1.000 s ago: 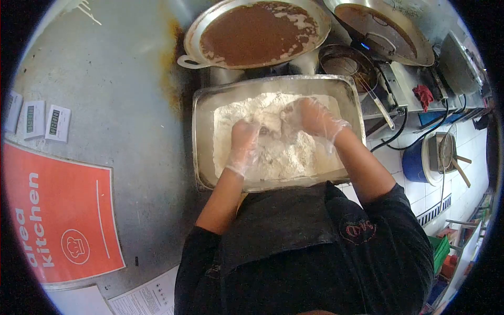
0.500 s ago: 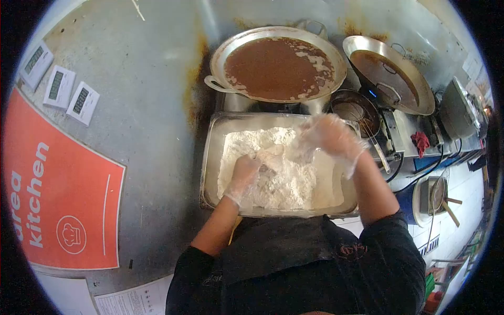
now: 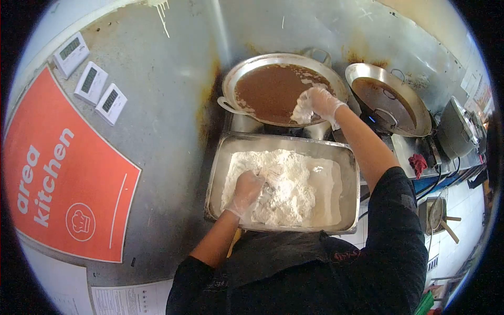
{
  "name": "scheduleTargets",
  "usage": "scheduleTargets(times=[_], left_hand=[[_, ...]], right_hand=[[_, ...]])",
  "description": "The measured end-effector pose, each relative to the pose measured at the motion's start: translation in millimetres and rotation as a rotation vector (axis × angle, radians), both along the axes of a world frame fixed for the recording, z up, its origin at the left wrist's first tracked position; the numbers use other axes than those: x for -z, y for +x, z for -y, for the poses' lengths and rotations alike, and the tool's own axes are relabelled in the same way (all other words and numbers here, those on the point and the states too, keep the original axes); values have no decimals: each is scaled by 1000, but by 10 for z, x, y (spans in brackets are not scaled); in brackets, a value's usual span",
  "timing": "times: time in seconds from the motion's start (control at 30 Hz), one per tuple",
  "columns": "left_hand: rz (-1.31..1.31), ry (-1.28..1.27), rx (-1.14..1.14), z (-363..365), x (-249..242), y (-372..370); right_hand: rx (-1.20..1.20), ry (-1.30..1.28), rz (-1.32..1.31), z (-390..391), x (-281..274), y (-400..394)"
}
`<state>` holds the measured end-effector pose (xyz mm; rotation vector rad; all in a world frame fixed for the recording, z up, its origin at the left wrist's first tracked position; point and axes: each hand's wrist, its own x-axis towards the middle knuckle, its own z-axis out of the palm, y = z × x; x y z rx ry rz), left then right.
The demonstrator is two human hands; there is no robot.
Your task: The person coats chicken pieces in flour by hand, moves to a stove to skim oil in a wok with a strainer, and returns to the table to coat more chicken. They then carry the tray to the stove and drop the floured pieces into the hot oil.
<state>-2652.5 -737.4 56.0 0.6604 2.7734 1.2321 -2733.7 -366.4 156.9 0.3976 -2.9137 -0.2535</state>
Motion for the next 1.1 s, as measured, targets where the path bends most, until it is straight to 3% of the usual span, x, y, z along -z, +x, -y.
scheduleTargets(times=[0.03,0.07,0.1,0.13,0.17,0.2,0.27,0.4,0.47,0.53,0.57,0.67,0.73,0.8,0.87,0.93,1.0,1.07,1.1], left_hand=[[82,-16,57,-2,-66,-39],[167,-34,116,-8,-121,-69],[165,-36,114,-5,-158,-55],[283,134,142,-2,-383,41],[397,307,170,-8,-554,80],[390,305,169,-22,-630,46],[421,233,141,-63,-752,-26],[478,422,268,-265,-1224,-172],[507,532,431,-410,-1512,-322],[219,213,456,-543,-1540,-788],[233,230,515,-600,-1804,-765],[205,194,438,-933,-1754,-1315],[142,142,435,-1119,-1768,-1523],[83,86,434,-1259,-1657,-1752],[-20,42,599,-1386,-1418,-2061],[-6,-97,547,-1538,-1221,-2211],[-632,-550,546,-1625,-1029,-2297],[-641,-636,540,-1662,-1044,-2186],[-635,-582,393,-1667,-1086,-2103]], right_hand=[[197,-117,101,49,-18,14],[194,-116,95,36,-64,53],[112,110,14,-12,-108,130],[30,332,-67,36,-238,282],[189,242,-65,219,-448,439],[189,240,-71,366,-618,611],[412,-418,-324,591,-837,974],[490,-510,-204,779,-923,1529],[367,-546,-163,864,-811,1794],[373,-571,-48,898,-653,1994],[370,-596,71,910,-553,2092],[282,-602,-14,859,-33,2338],[364,-601,45,847,105,2453],[445,-607,109,835,201,2563],[464,-621,74,819,278,2657],[507,-611,93,788,359,2716],[546,-595,126,792,409,2768],[492,-616,86,795,435,2816],[495,-615,100,802,420,2824]])
